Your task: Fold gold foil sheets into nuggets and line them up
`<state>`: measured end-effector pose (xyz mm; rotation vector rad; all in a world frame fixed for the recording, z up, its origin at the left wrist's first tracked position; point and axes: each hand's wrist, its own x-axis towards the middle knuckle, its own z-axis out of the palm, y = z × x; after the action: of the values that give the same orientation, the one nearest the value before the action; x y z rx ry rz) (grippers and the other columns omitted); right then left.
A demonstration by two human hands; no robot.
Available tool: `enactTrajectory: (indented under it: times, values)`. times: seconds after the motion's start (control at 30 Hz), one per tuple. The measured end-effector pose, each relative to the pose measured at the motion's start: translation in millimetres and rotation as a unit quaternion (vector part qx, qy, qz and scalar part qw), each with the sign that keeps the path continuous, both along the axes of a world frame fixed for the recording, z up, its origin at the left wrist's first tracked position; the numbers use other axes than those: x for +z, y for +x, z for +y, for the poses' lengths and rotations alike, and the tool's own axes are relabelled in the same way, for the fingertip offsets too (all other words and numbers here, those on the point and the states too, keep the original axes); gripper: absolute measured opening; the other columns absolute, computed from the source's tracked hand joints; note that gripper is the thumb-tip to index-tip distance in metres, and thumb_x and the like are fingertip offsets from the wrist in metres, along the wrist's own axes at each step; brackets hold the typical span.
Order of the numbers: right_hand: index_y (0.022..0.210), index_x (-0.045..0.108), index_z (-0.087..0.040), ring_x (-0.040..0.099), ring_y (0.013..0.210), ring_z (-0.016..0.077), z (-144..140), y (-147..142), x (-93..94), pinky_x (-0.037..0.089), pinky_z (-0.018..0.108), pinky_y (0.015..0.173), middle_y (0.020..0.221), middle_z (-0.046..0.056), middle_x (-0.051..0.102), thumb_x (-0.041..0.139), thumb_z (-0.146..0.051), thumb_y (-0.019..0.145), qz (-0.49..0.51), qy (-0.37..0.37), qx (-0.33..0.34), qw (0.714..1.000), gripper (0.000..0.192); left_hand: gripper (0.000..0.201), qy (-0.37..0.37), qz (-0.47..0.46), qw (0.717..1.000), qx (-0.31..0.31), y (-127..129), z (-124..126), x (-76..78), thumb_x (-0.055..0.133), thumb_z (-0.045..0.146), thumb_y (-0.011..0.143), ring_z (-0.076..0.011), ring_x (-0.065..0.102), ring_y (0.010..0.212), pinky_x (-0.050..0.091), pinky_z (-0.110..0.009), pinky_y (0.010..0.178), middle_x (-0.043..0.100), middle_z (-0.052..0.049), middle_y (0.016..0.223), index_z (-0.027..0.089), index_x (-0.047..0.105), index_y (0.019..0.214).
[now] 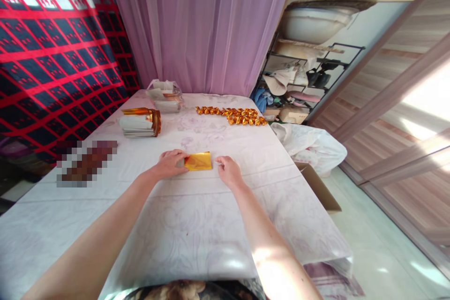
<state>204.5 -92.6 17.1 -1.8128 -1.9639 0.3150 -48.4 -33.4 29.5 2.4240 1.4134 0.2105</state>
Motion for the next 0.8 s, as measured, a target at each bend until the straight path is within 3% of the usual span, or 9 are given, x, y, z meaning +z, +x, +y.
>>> enactTrajectory:
  times: [0.07,0.13,0.2,0.27,0.43,0.67,0.8]
  values:
    - [0.126,0.061,-0.019,0.060,0.115,0.0202,-4.5,-12.9,2.8,0.046,0.037,0.100,0.127,0.012,0.064,0.040,-0.016,0.091,-0.011,0.024,0.011,1.000,0.041,0.051,-0.001,0.003,1.000,0.000,0.3,0.0,0.9,0.064,0.045,0.076,-0.0313,0.048,0.126,0.029,-0.049,0.108,0.055,-0.006,0.134,0.032,0.060,0.125]
    - [0.137,0.053,-0.018,0.044,0.135,0.0219,-7.0,-31.0,4.8,0.035,0.039,0.112,0.145,0.012,0.051,0.045,-0.028,0.093,-0.023,0.035,0.051,0.998,0.046,0.052,0.001,0.005,1.000,0.000,0.5,-0.1,1.0,0.064,0.045,0.076,-0.0317,0.048,0.126,0.029,-0.049,0.108,0.055,-0.006,0.135,0.032,0.060,0.126]
    - [0.146,0.043,-0.017,0.028,0.146,0.0247,-6.5,-48.2,5.4,0.021,0.046,0.119,0.156,0.011,0.037,0.044,-0.038,0.095,-0.078,0.018,0.112,0.991,0.055,0.051,0.005,0.005,1.000,0.001,0.7,-0.3,0.2,0.064,0.046,0.077,-0.0315,0.047,0.127,0.029,-0.048,0.108,0.054,-0.006,0.136,0.032,0.059,0.126]
    - [0.151,0.035,-0.013,0.022,0.148,0.0258,-3.5,-58.6,4.6,0.014,0.049,0.121,0.159,0.012,0.028,0.037,-0.046,0.098,-0.140,-0.026,0.140,0.980,0.063,0.050,0.008,0.004,1.000,0.001,0.7,-0.4,-1.5,0.063,0.046,0.077,-0.0309,0.048,0.127,0.029,-0.048,0.108,0.055,-0.005,0.136,0.033,0.059,0.125]
    - [0.154,0.029,-0.015,0.019,0.149,0.0269,1.3,-49.5,1.4,0.015,0.053,0.119,0.161,0.010,0.024,0.024,-0.051,0.100,-0.189,-0.077,0.158,0.966,0.065,0.051,0.012,-0.003,1.000,0.002,-0.9,-0.8,-6.6,0.063,0.045,0.077,-0.0291,0.048,0.126,0.028,-0.048,0.109,0.055,-0.005,0.135,0.032,0.058,0.127]
    - [0.153,0.032,-0.019,0.019,0.149,0.0258,-7.1,-22.5,-1.9,0.011,0.053,0.120,0.160,0.011,0.025,0.032,-0.052,0.100,-0.181,-0.053,0.201,0.961,0.063,0.049,0.031,-0.002,1.000,0.004,-1.1,-1.3,-7.3,0.065,0.041,0.078,-0.0265,0.051,0.122,0.032,-0.046,0.108,0.058,-0.004,0.131,0.033,0.061,0.125]
    - [0.152,0.033,-0.020,0.018,0.149,0.0266,-7.6,-20.4,0.4,0.011,0.056,0.120,0.161,0.012,0.022,0.034,-0.053,0.100,-0.177,-0.058,0.215,0.959,0.062,0.043,0.071,-0.007,0.997,0.020,1.3,-17.4,-5.4,0.063,0.038,0.081,-0.0278,0.052,0.120,0.036,-0.047,0.106,0.058,-0.006,0.130,0.029,0.063,0.123]
